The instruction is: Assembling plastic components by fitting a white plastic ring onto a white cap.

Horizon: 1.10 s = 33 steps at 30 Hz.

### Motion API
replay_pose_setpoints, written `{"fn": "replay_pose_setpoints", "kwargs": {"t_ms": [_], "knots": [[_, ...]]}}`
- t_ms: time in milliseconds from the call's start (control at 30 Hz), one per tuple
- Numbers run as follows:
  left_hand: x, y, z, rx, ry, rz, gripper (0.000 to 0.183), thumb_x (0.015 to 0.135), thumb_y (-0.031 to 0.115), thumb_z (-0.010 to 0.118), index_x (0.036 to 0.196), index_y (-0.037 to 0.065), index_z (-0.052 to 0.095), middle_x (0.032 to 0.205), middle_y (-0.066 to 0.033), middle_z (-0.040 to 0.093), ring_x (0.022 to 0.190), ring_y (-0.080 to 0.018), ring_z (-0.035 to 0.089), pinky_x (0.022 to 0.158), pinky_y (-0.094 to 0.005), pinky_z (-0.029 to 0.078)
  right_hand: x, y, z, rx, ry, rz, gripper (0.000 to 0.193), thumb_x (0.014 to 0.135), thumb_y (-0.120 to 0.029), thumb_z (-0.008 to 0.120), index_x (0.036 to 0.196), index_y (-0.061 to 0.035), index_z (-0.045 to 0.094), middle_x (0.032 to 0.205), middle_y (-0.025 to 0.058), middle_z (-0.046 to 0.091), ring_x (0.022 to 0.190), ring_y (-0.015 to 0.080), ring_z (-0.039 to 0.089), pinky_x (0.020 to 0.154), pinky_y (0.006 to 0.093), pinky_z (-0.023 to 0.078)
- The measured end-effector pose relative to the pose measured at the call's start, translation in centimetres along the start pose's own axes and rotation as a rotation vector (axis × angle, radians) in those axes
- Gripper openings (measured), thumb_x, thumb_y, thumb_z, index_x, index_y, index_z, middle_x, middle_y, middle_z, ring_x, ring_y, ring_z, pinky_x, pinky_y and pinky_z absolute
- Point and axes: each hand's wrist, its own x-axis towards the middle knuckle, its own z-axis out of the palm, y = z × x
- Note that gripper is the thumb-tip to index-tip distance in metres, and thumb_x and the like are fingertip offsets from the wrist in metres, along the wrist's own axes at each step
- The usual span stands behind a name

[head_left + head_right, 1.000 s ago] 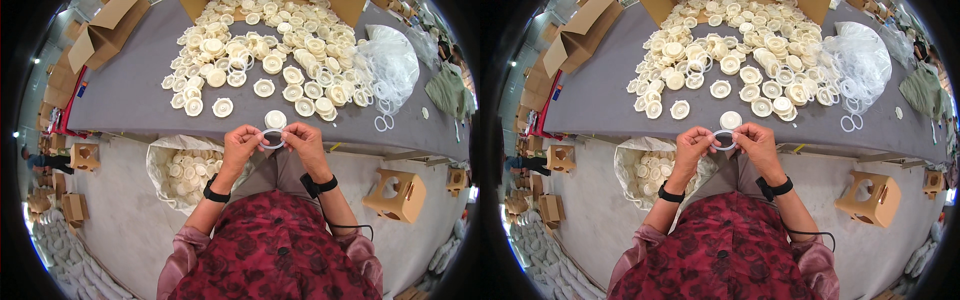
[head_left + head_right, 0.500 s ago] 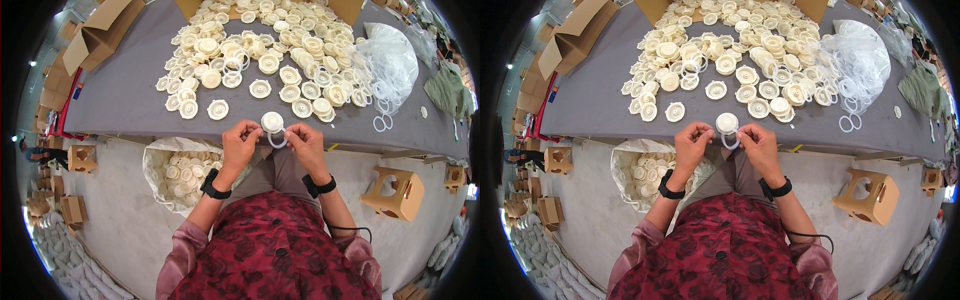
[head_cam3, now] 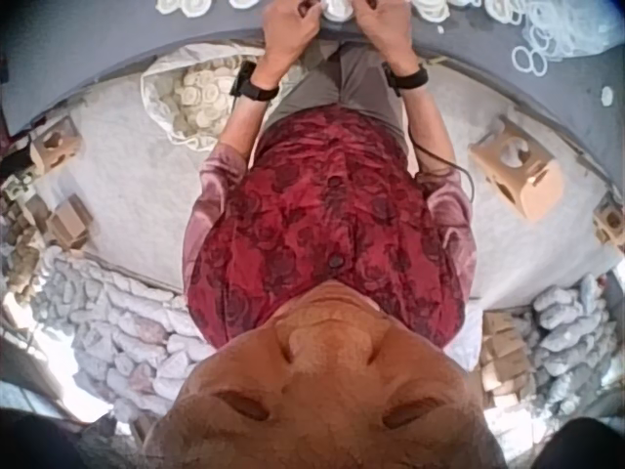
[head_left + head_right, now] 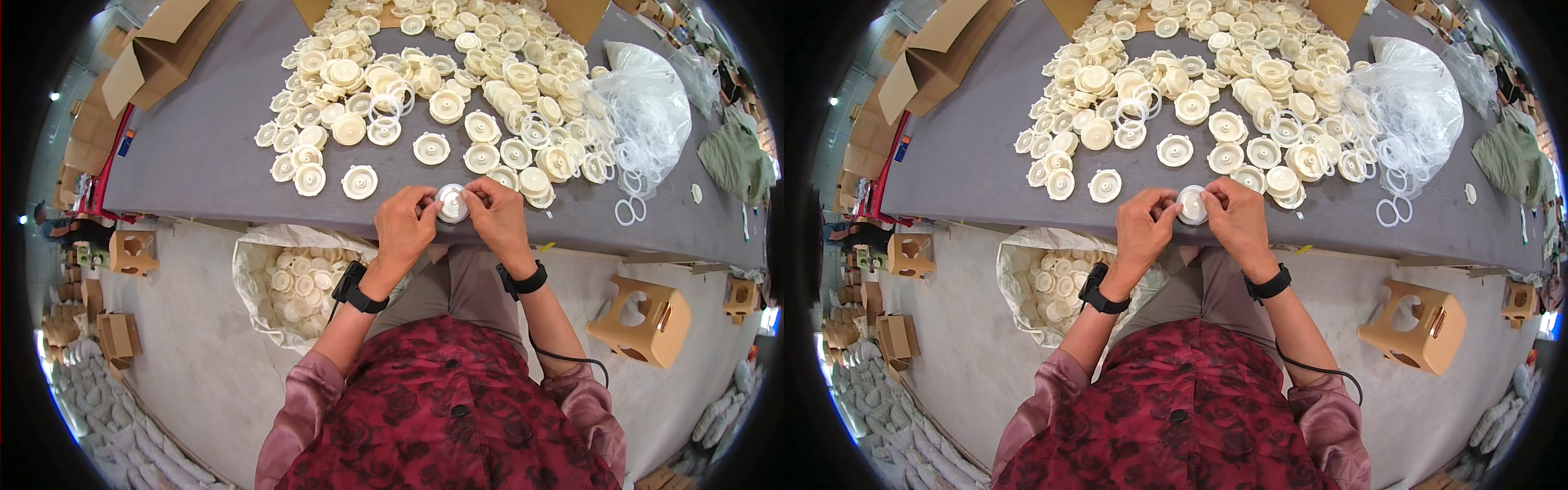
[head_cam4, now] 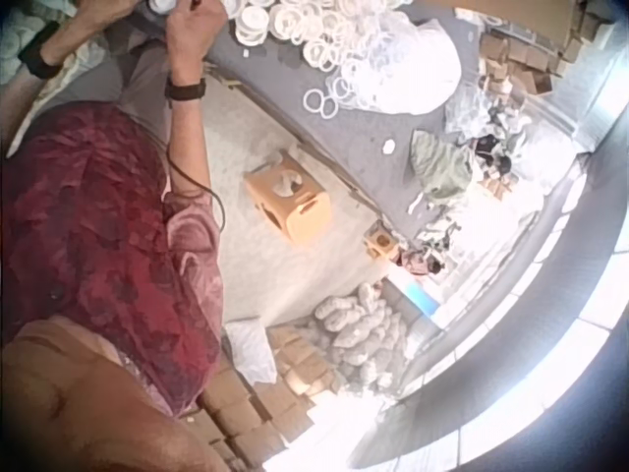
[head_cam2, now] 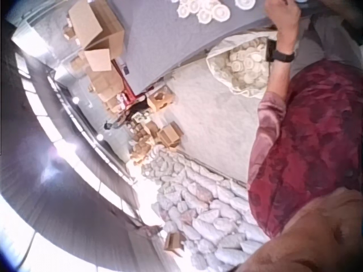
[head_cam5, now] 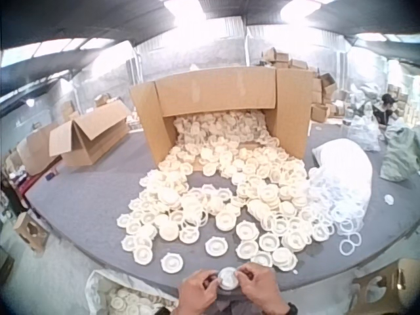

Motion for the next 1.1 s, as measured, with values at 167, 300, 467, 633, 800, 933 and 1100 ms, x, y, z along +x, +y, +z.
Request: {"fn": "replay_pose_setpoints", "kwargs": {"t_ms": [167, 300, 467, 633, 800, 933, 1100], "knots": [[0.1, 0.0, 0.3, -0.02, 0.018, 0.084, 0.027, 0.08, 0.008, 0.074, 0.107, 0.01, 0.074, 0.082, -0.0077, 0.066, 0.062, -0.02, 0.06, 0.057, -0.0331, 0.046, 0.4, 0.4, -0.1, -0.139, 0.004, -0.017, 0.016, 0.088, -0.011, 0.065, 0.086, 0.0041, 0.067, 0.069, 0.0153, 0.066, 0.056, 0.0201, 0.061, 0.055, 0.0343, 0.047], [-0.1, 0.1, 0.5, 0.083, 0.002, 0.148, 0.03, 0.081, 0.015, 0.075, 0.11, 0.011, 0.073, 0.085, -0.0071, 0.064, 0.071, -0.0279, 0.064, 0.06, -0.0385, 0.049, 0.7, 0.6, -0.6, -0.159, -0.035, 0.044, 0.017, 0.089, -0.012, 0.064, 0.085, 0.0038, 0.066, 0.065, 0.0143, 0.064, 0.055, 0.0204, 0.062, 0.054, 0.035, 0.047], [-0.5, 0.2, 0.1, 0.121, -0.03, 0.177, 0.037, 0.077, 0.023, 0.08, 0.111, 0.01, 0.073, 0.088, -0.0057, 0.063, 0.074, -0.0283, 0.064, 0.061, -0.0394, 0.049, 0.7, 0.3, -1.1, -0.021, -0.136, 0.171, 0.015, 0.092, -0.011, 0.062, 0.089, 0.0031, 0.066, 0.065, 0.0095, 0.065, 0.056, 0.0147, 0.063, 0.049, 0.0303, 0.047], [-0.5, 0.2, -0.1, 0.141, -0.045, 0.226, 0.041, 0.075, 0.027, 0.082, 0.111, 0.01, 0.073, 0.089, -0.0051, 0.062, 0.074, -0.0278, 0.064, 0.061, -0.0397, 0.049, 0.5, 0.3, -1.8, 0.051, -0.198, 0.241, 0.014, 0.095, -0.01, 0.06, 0.097, 0.0028, 0.066, 0.077, 0.0039, 0.065, 0.065, 0.0082, 0.062, 0.052, 0.024, 0.053], [-0.6, 0.1, -0.2, 0.159, -0.053, 0.259, 0.045, 0.072, 0.03, 0.083, 0.111, 0.01, 0.073, 0.091, -0.0054, 0.062, 0.075, -0.0284, 0.064, 0.06, -0.0394, 0.05, 0.2, 0.2, -1.8, 0.083, -0.179, 0.238, 0.011, 0.092, -0.005, 0.058, 0.096, 0.0036, 0.064, 0.075, 0.0064, 0.066, 0.062, 0.0098, 0.064, 0.049, 0.026, 0.052], [-0.5, 0.2, -0.2, 0.175, -0.046, 0.301, 0.045, 0.072, 0.029, 0.084, 0.112, 0.009, 0.073, 0.092, -0.0072, 0.065, 0.075, -0.0283, 0.066, 0.063, -0.0377, 0.051, 0.0, 0.3, -2.0, -0.003, -0.195, 0.23, 0.01, 0.088, -0.002, 0.058, 0.095, 0.0036, 0.063, 0.075, 0.0099, 0.066, 0.063, 0.0168, 0.065, 0.053, 0.0317, 0.052], [-0.6, 0.6, -0.2, 0.205, -0.058, 0.308, 0.047, 0.072, 0.028, 0.084, 0.113, 0.008, 0.071, 0.093, -0.0083, 0.064, 0.079, -0.0296, 0.066, 0.065, -0.0385, 0.052, -0.3, 0.7, -1.9, -0.211, -0.139, -0.074, 0.015, 0.081, -0.002, 0.058, 0.094, 0.0036, 0.062, 0.077, 0.0186, 0.065, 0.073, 0.035, 0.065, 0.069, 0.0421, 0.051]]}}
